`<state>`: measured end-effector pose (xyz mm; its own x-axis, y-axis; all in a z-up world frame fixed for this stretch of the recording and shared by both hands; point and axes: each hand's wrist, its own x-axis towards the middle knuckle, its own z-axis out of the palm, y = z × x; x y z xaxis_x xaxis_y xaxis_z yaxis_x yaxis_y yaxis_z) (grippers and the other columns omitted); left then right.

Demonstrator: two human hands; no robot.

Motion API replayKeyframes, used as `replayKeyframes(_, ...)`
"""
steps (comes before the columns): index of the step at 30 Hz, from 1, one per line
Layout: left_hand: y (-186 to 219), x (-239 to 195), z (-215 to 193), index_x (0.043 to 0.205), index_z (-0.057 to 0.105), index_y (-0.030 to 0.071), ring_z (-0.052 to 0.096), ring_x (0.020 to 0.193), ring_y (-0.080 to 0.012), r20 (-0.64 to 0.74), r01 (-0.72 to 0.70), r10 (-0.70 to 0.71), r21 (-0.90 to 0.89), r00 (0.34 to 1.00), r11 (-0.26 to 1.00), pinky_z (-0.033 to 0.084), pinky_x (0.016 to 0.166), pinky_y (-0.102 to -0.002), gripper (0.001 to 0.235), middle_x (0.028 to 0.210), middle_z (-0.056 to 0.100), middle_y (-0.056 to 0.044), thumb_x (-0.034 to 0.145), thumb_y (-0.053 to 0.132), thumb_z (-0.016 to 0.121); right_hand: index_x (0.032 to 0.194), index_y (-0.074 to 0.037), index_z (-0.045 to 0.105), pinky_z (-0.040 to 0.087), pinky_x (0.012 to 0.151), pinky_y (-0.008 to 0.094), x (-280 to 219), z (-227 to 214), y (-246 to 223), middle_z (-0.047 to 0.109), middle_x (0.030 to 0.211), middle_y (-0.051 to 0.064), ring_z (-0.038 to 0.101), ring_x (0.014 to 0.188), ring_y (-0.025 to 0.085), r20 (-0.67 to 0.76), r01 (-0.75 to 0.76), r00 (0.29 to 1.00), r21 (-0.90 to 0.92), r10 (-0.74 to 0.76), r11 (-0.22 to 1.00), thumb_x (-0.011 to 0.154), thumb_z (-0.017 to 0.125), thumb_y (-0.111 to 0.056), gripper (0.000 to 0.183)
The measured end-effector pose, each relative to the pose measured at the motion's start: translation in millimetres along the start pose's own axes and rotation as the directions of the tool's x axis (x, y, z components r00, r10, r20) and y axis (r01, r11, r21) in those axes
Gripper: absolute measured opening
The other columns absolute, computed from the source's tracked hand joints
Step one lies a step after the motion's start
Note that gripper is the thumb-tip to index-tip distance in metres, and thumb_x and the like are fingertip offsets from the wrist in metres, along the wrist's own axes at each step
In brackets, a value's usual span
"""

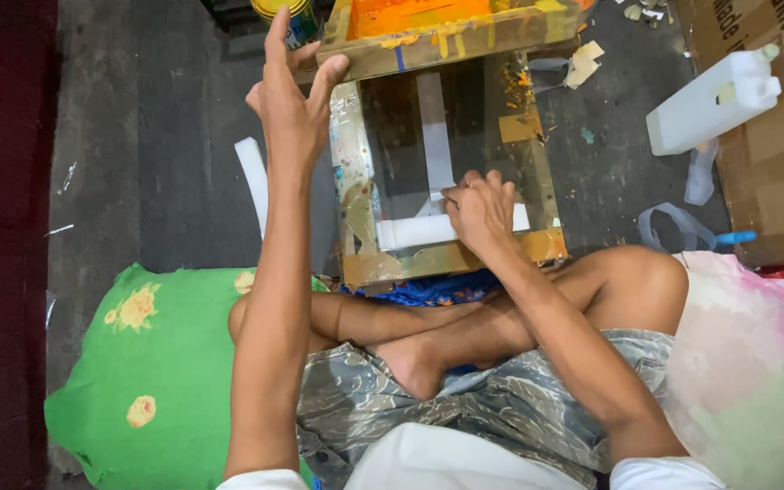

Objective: The person sits cross-legged on the floor and uses a wooden roller to spread orange paint evenly across a screen printing frame. They then place a white rectangular object onto the frame, press it down, and remove it to reveal the printed result before repeating the process.

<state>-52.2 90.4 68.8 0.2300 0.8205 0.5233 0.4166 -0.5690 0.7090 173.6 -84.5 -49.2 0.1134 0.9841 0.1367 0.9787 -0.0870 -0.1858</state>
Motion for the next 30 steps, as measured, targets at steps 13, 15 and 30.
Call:
replayKeyframes(13,11.0,-54.7,1.6,0.159,0.027,0.024,0.060,0.139,-0.0289,0.087,0.086,-0.094,0.100,0.992,0.991,0.025,0.109,-0.055,0.077,0.144,0.070,-0.005,0.102,0.063,0.061,0.105,-0.001,0.073,0.048,0.053,0.031,-27.6,-118.1,27.5,0.076,0.095,0.010,0.062,0.064,0.017,-0.544,0.342,0.831,0.335,-0.116,0.878,0.095,0.060,0.004,0.017)
replayKeyframes(15,-1.1,-73.7,7.0,0.160,0.027,0.020,0.063,0.126,-0.0217,0.109,0.043,-0.067,0.215,0.992,0.976,0.029,0.095,-0.042,0.088,0.143,0.069,-0.005,0.096,0.075,0.049,0.107,0.006,0.069,0.050,0.058,0.032,-22.8,-143.7,26.0,0.073,0.085,0.015,0.066,0.065,0.021,-0.658,0.412,0.747,0.345,-0.095,0.843,0.101,0.060,0.012,0.013)
replayKeyframes(30,-82.9,-167.9,60.3,0.161,0.031,0.027,0.053,0.133,-0.0183,0.172,0.220,-0.247,0.164,0.954,0.962,0.026,0.093,-0.041,0.095,0.150,0.061,0.013,0.084,0.073,0.064,0.108,0.004,0.060,0.059,0.070,0.031,71.9,-126.6,-77.0,0.078,0.092,0.019,0.081,0.090,0.026,-0.596,0.486,0.796,0.523,-0.106,0.700,0.106,0.060,0.008,0.004)
